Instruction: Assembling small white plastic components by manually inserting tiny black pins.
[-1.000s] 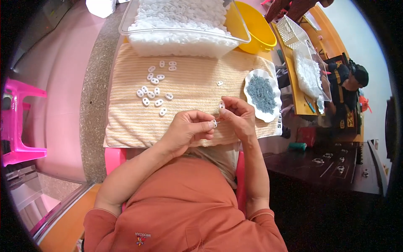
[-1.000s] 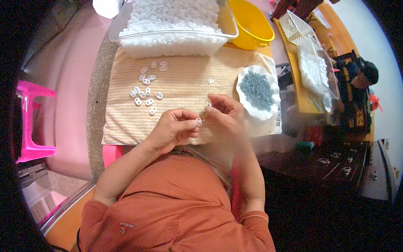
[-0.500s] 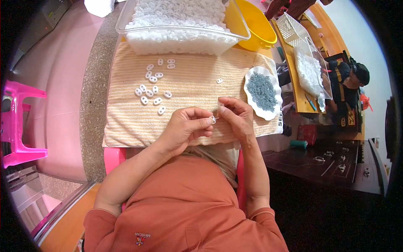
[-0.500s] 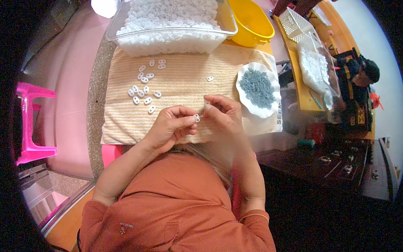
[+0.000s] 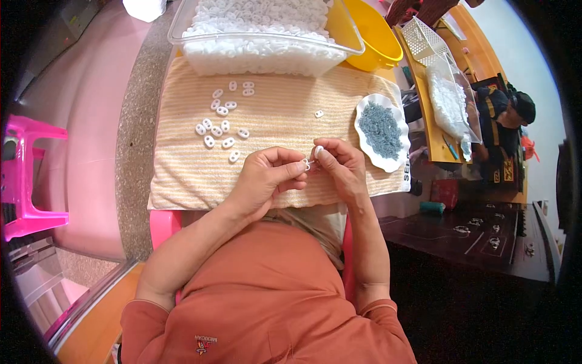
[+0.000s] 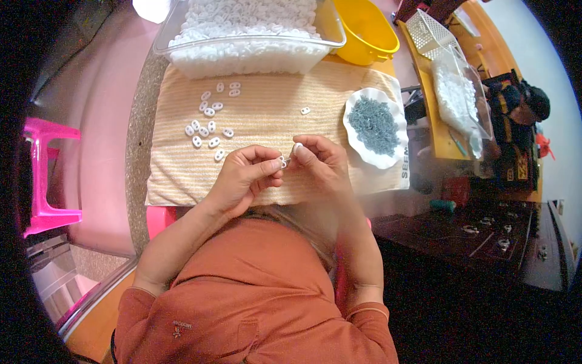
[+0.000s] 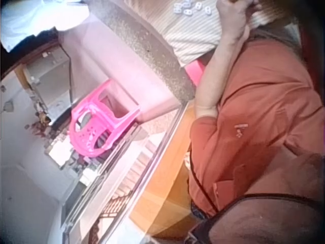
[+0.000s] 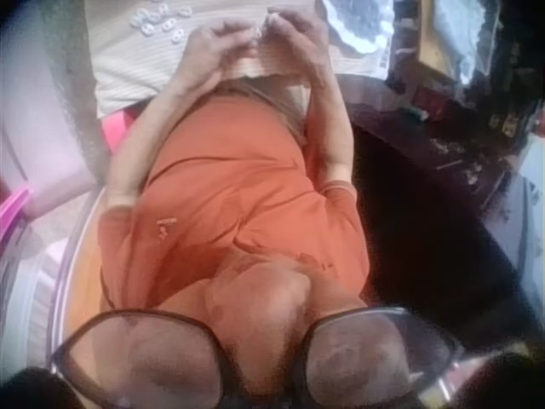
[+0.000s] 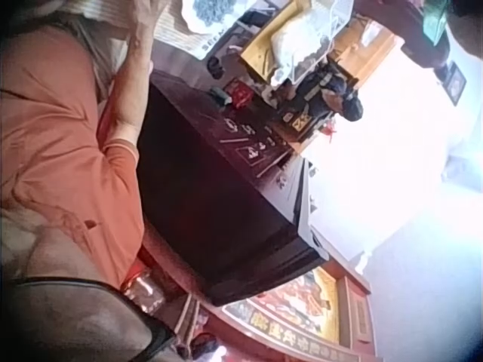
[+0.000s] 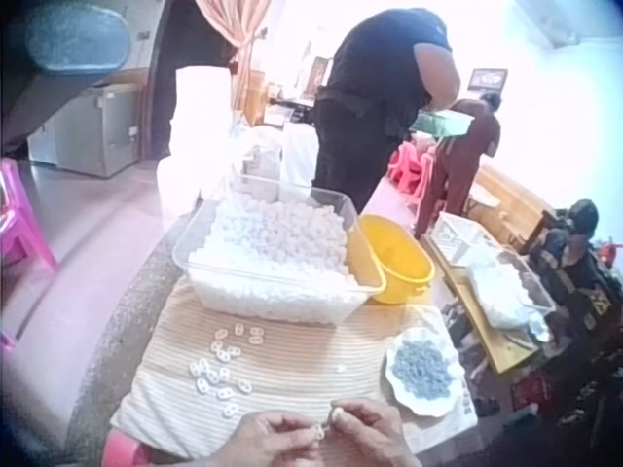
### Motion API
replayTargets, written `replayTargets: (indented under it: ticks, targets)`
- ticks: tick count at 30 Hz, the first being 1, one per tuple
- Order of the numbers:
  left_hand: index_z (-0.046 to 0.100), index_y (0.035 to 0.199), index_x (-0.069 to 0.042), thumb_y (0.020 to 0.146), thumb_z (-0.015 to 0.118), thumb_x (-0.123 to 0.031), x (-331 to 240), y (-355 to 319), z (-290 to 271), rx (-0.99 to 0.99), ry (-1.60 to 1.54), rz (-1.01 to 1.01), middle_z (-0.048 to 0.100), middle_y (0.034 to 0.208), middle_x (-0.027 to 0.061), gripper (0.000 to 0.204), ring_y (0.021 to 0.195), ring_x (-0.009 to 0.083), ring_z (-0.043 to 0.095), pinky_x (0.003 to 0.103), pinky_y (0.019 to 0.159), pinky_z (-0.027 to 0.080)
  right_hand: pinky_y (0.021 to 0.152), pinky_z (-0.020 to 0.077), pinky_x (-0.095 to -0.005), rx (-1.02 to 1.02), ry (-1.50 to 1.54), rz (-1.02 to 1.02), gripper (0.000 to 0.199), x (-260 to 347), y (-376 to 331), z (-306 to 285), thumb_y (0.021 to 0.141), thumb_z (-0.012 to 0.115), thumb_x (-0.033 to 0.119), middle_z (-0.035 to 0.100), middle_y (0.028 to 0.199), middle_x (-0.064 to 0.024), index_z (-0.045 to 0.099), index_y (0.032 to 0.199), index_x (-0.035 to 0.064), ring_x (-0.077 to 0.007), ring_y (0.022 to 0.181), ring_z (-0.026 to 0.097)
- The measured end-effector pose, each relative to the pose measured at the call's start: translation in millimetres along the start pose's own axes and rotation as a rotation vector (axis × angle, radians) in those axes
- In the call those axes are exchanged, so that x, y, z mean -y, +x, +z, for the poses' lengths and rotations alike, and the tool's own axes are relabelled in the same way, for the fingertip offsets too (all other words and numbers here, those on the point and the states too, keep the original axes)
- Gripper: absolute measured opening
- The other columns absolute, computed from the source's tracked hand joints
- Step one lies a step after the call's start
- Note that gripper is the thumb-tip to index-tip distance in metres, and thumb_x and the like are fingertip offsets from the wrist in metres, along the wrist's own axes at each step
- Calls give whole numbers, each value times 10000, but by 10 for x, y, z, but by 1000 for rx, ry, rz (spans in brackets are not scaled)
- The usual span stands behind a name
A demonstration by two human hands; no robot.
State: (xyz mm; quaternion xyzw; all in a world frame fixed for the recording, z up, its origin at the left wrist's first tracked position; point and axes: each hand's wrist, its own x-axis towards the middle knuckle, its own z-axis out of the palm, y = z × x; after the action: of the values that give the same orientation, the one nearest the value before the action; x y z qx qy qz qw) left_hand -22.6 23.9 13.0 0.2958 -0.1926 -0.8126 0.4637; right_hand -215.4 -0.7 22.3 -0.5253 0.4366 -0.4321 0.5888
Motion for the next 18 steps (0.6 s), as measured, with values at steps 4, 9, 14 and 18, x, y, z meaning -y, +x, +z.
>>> replayTargets:
  ticks: [4,9,14,18]
  targets:
    - [621,1007,7,878,647,-50,-12,8,0,-11,-8,30,662,872,70,144,758,125,644,252,690,568,686,527,-236,17,58,54,233,-26,-12,-1,921,609,76,670,869,-67,594,1135,-15,-118,744,634]
    - [619,1008,10,878,650,-58,-21,16,-5,-42,0,35,664,881,73,150,759,125,643,251,691,567,706,542,-261,48,80,66,250,-60,-18,3,916,601,44,669,876,-86,577,1153,-31,-137,773,647]
    - [621,1005,7,877,653,-63,-15,18,-14,-69,16,36,666,883,72,149,763,120,644,245,690,565,733,558,-290,57,87,89,264,-35,-33,34,908,596,12,665,930,-113,564,1164,-39,-166,824,661]
    - [618,1003,12,873,649,-50,-14,20,-21,-64,36,32,668,905,75,147,784,116,647,243,712,565,744,552,-278,70,151,83,285,-16,-35,43,896,615,14,667,951,-106,567,1172,-36,-159,835,659]
